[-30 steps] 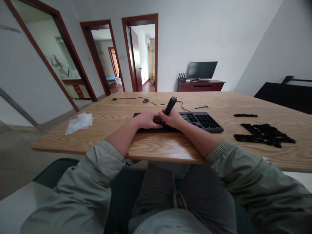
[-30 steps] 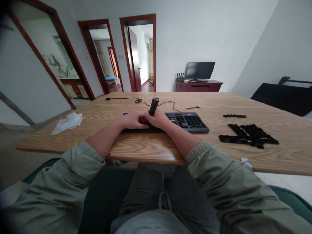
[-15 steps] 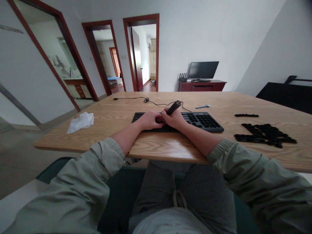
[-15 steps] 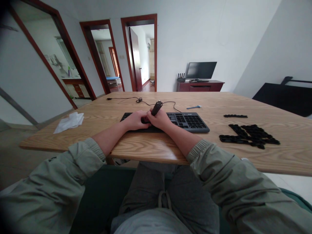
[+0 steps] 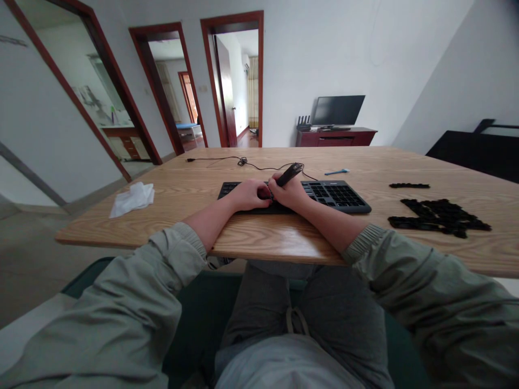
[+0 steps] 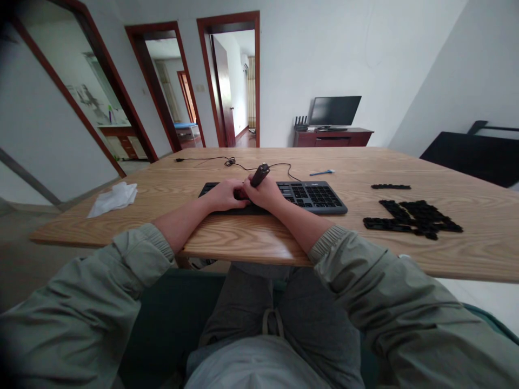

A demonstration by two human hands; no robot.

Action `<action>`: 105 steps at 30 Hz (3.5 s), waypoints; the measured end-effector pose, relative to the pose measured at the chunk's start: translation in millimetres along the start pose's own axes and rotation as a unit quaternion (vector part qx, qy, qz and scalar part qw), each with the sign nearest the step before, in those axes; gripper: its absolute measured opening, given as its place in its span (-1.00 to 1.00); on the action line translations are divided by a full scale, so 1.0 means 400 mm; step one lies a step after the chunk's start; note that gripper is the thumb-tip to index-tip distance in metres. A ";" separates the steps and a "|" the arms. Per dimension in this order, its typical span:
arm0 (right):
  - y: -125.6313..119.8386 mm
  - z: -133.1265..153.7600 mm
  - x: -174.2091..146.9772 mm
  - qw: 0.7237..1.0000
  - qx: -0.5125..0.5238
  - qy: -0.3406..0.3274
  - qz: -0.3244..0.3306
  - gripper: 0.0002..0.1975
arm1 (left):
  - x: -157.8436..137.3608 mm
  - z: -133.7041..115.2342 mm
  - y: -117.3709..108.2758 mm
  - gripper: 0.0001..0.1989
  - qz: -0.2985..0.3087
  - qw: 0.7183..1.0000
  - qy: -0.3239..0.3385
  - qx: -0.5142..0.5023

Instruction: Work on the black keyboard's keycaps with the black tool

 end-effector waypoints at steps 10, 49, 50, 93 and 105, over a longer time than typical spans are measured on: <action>-0.048 -0.019 -0.005 0.996 0.037 0.058 -0.057 -0.79 | -0.003 0.008 -0.011 -0.83 0.017 1.000 -0.006 -0.001; -0.012 -0.002 -0.022 0.998 -0.004 0.061 0.015 -0.54 | -0.018 -0.037 -0.032 -0.86 0.046 0.996 0.036 0.074; -0.010 -0.003 -0.022 0.998 -0.010 0.059 0.016 -0.55 | -0.018 -0.040 -0.031 -0.87 0.050 0.995 0.035 0.083; 0.000 -0.003 -0.030 0.998 -0.011 0.053 0.034 -0.60 | -0.023 -0.073 -0.030 -0.79 0.090 0.968 0.055 0.228; -0.003 0.023 -0.036 0.997 -0.037 0.028 0.056 -0.68 | -0.025 -0.081 -0.018 -0.77 0.089 0.966 0.076 0.232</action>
Point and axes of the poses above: each hand's wrist, its own x-axis towards the middle knuckle, its own y-axis out of the palm, z = x × y, the point moved 10 cm from there along x, towards the middle knuckle, and after that the axes turned 2 degrees about y, right-handed, at the moved point
